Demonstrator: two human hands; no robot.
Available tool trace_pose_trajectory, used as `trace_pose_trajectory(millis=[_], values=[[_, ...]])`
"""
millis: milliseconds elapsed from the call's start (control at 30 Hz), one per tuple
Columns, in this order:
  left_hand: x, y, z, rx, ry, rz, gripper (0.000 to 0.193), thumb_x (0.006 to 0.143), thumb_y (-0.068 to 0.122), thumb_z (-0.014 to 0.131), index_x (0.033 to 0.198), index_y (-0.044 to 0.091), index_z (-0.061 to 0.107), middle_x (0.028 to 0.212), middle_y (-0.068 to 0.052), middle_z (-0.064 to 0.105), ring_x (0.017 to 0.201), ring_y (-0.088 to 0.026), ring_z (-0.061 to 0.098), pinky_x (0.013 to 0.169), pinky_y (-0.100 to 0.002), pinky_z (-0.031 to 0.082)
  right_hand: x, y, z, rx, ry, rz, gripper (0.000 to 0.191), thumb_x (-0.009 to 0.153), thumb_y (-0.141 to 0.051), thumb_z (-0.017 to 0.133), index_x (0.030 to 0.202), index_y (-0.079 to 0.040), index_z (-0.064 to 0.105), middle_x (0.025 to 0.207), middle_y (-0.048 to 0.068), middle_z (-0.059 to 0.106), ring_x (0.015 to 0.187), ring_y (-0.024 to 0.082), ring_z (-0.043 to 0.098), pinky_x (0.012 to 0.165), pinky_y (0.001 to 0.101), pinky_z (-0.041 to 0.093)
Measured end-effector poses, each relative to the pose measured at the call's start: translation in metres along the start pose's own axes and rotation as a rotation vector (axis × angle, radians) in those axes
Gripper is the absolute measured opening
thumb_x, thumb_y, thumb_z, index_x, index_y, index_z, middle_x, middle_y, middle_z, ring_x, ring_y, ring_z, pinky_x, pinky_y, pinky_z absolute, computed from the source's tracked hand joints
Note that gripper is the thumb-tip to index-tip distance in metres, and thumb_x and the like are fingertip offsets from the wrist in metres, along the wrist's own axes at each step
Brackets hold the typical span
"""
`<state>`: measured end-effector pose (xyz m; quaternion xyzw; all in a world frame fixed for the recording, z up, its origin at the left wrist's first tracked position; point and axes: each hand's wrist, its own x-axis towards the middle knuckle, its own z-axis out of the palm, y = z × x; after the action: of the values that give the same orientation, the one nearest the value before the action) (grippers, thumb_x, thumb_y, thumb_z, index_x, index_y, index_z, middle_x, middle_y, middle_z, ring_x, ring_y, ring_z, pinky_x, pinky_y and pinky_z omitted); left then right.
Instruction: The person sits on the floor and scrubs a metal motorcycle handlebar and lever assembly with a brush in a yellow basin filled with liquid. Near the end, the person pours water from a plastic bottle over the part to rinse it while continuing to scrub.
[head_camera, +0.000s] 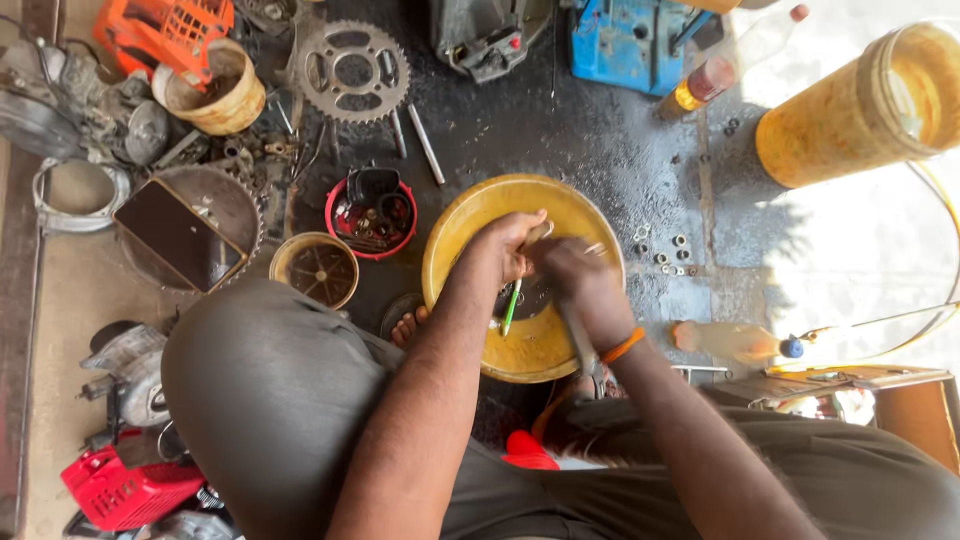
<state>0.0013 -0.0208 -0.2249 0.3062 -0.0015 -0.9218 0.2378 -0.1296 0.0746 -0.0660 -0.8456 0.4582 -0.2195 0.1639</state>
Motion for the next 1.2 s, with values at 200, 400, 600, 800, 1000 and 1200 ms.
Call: trace_pose_trajectory(millis=[200, 400, 600, 800, 1000, 1200], values=[[-0.001, 0.002, 0.001, 0.099, 0.064, 0.085, 0.043, 0.106, 0.044, 0.055, 0.111, 0.002, 0.065, 0.091, -0.015, 0.068, 0.068, -0.024, 0.065, 0.066, -0.042, 0.067, -0.003, 0.005, 0.002, -0.08, 0.125, 0.058, 0.031, 0.087, -0.002, 0.066, 0.118, -0.009, 0.07, 0.118, 0.012, 0.071, 0.102, 0.033, 0.069, 0.088, 0.0435, 0.056], [-0.015, 0.003, 0.009, 0.031, 0.175, -0.04, 0.039, 0.102, 0.042, 0.054, 0.113, 0.005, 0.059, 0.105, -0.029, 0.069, 0.091, -0.037, 0.075, 0.074, -0.05, 0.066, -0.009, 0.044, 0.013, -0.096, 0.029, 0.301, 0.021, 0.092, -0.007, 0.067, 0.11, -0.013, 0.075, 0.111, 0.007, 0.075, 0.1, 0.03, 0.072, 0.085, 0.0395, 0.057], [-0.025, 0.006, 0.008, 0.415, 0.534, 0.179, 0.051, 0.095, 0.052, 0.06, 0.119, 0.007, 0.064, 0.096, -0.013, 0.06, 0.081, -0.03, 0.071, 0.067, -0.044, 0.062, -0.022, 0.086, 0.068, -0.281, 0.091, 0.153, 0.02, 0.1, -0.013, 0.056, 0.111, -0.01, 0.073, 0.116, 0.014, 0.078, 0.091, 0.031, 0.073, 0.07, 0.0426, 0.054], [-0.026, 0.008, -0.007, 0.43, 0.539, 0.213, 0.034, 0.098, 0.035, 0.057, 0.11, 0.003, 0.065, 0.083, -0.007, 0.057, 0.06, -0.015, 0.056, 0.051, -0.03, 0.051, -0.043, 0.079, 0.134, 0.037, -0.049, 0.943, 0.033, 0.103, -0.039, 0.059, 0.11, -0.011, 0.074, 0.104, 0.023, 0.074, 0.097, 0.044, 0.069, 0.083, 0.0523, 0.054], [-0.039, 0.002, -0.011, 0.468, 0.471, 0.443, 0.026, 0.09, 0.015, 0.074, 0.113, 0.008, 0.065, 0.09, 0.001, 0.066, 0.062, -0.006, 0.054, 0.053, -0.022, 0.047, -0.049, 0.079, 0.143, 0.107, -0.257, 0.812, 0.033, 0.094, -0.036, 0.064, 0.105, -0.006, 0.07, 0.097, 0.021, 0.072, 0.091, 0.04, 0.071, 0.08, 0.0483, 0.056], [-0.049, -0.001, 0.003, 0.281, 0.073, 0.355, 0.052, 0.081, 0.002, 0.073, 0.132, 0.01, 0.066, 0.097, 0.0, 0.071, 0.067, -0.005, 0.05, 0.061, -0.02, 0.042, -0.016, 0.099, 0.054, 0.944, 0.133, 1.044, 0.021, 0.103, -0.021, 0.051, 0.107, -0.005, 0.064, 0.111, 0.011, 0.071, 0.103, 0.029, 0.071, 0.084, 0.0428, 0.061]])
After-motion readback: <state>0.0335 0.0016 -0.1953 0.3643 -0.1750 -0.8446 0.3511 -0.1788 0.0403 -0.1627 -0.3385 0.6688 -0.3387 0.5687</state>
